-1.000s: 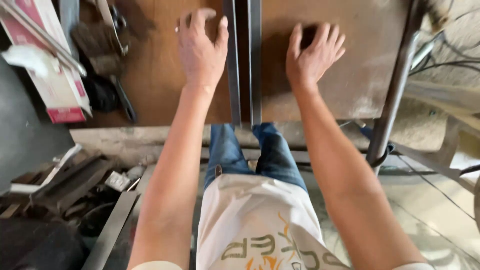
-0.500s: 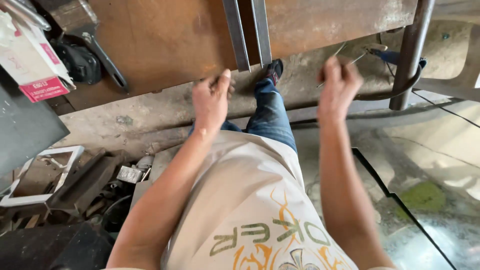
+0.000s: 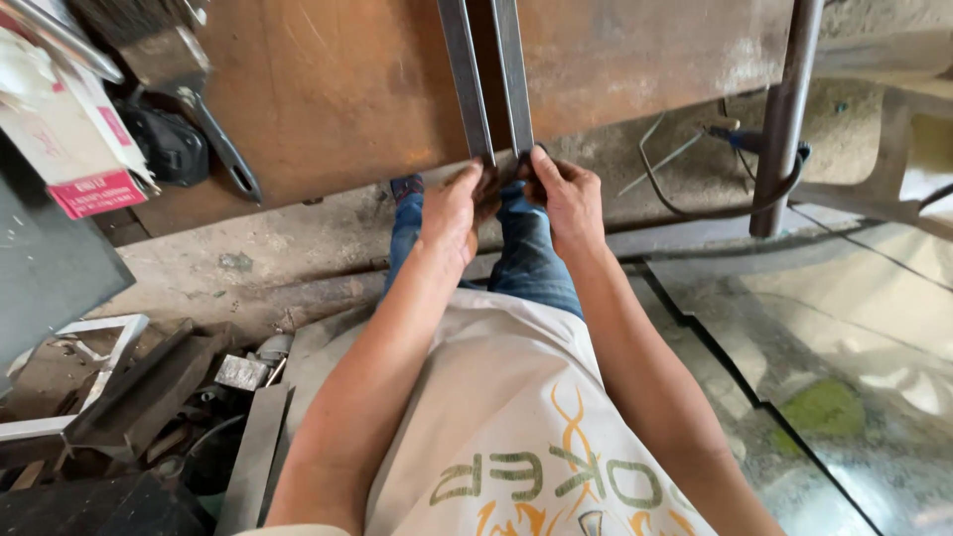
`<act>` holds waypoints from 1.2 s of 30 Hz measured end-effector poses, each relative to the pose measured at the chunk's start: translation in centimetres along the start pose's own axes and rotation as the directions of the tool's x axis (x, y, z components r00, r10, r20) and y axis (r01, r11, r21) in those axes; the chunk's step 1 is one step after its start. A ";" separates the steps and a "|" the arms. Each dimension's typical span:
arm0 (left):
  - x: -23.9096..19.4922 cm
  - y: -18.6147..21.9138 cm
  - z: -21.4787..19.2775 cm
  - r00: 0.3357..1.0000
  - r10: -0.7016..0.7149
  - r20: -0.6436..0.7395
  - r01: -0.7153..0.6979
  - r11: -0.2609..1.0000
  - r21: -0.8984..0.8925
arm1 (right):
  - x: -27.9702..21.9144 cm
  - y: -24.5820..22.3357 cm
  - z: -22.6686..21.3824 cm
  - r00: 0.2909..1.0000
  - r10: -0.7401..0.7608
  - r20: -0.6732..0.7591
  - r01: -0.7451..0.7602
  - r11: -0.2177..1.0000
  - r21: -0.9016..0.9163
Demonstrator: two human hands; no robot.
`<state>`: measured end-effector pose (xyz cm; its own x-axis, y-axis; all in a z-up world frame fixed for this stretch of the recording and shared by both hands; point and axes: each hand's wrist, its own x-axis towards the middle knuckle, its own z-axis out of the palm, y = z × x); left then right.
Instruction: The person aligns two steel angle bars edge to edge on a rusty workbench, adjusts their position, and clamps them with locking pliers. The person then strikes a welding arc and welds along the joint between the bars, with sparks and smoke visible.
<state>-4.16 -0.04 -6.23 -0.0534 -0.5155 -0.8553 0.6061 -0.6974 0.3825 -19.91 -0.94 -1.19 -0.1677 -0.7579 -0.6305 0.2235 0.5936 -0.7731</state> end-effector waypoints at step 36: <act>-1.8 1.1 0.8 0.999 -0.001 0.034 0.003 0.998 -0.057 | 2.0 0.1 0.8 0.996 0.077 -0.046 -0.079 0.996 -0.040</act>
<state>-4.02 -0.22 -3.97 -0.0810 -0.5313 -0.8433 0.6501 -0.6695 0.3594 -19.48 -2.59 -2.43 -0.1937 -0.6968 -0.6906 0.1972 0.6619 -0.7232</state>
